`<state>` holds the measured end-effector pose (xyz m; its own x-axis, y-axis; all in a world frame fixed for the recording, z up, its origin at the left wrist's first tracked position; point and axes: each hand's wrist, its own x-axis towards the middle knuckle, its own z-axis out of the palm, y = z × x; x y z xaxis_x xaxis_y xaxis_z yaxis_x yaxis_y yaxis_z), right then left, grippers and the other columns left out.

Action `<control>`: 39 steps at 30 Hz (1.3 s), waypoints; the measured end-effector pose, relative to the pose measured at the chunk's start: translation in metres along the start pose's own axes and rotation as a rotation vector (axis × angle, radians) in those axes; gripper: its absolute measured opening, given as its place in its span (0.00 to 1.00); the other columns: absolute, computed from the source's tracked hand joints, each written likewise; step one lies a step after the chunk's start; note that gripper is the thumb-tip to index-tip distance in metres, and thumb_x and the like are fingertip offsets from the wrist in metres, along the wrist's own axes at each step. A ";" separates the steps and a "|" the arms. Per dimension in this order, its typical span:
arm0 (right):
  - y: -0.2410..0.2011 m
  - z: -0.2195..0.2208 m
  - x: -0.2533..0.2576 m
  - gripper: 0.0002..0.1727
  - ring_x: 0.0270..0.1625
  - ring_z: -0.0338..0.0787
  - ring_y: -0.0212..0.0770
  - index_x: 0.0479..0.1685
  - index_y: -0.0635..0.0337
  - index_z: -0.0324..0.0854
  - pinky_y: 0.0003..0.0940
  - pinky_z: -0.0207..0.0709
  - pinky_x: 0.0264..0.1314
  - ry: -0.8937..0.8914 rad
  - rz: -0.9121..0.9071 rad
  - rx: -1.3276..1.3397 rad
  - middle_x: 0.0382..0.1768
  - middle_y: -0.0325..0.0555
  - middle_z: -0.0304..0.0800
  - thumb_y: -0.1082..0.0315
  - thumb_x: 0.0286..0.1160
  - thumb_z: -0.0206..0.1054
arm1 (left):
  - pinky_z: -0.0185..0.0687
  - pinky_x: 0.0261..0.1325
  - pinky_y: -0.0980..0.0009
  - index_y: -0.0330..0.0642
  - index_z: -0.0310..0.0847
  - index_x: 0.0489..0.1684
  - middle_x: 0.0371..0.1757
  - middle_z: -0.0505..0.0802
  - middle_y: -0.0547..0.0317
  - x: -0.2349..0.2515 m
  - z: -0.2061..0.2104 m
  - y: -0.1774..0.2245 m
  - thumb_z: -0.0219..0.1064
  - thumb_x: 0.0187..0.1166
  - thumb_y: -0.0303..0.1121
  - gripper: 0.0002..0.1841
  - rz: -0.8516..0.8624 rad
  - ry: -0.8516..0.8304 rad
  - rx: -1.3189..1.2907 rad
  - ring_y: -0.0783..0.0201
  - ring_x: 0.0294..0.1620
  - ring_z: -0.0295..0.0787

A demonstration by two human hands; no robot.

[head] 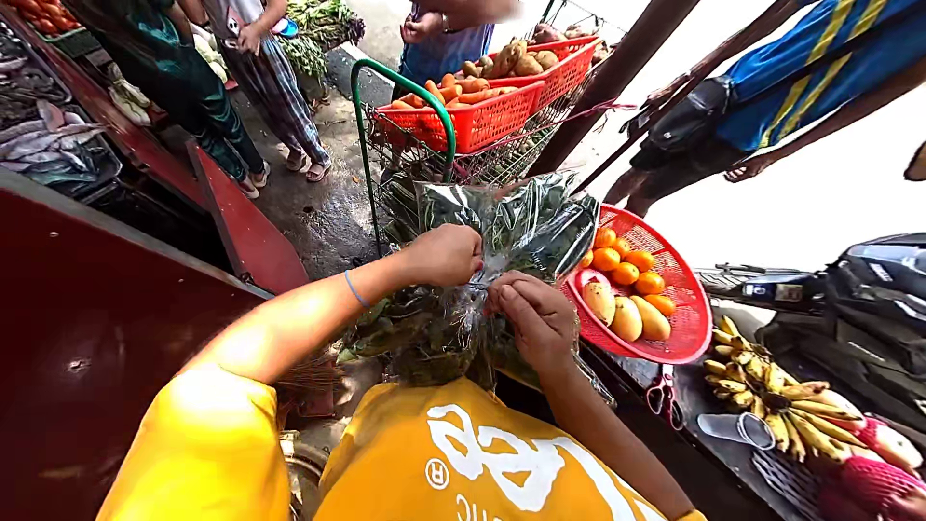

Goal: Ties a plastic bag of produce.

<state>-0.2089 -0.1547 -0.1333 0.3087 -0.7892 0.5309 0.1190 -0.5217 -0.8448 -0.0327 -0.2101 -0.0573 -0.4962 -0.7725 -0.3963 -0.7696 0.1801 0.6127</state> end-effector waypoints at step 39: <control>-0.031 -0.085 0.003 0.18 0.30 0.83 0.24 0.31 0.60 0.85 0.21 0.84 0.39 0.089 0.314 0.331 0.37 0.33 0.81 0.70 0.84 0.49 | 0.86 0.53 0.54 0.26 0.78 0.56 0.42 0.90 0.43 0.016 0.028 0.100 0.65 0.81 0.25 0.11 0.449 0.542 0.085 0.51 0.43 0.91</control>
<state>-0.2924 -0.1685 -0.1002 0.2972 -0.9248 0.2377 0.3324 -0.1331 -0.9337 -0.1292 -0.1869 -0.0214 -0.5199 -0.8028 0.2921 -0.5773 0.5822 0.5725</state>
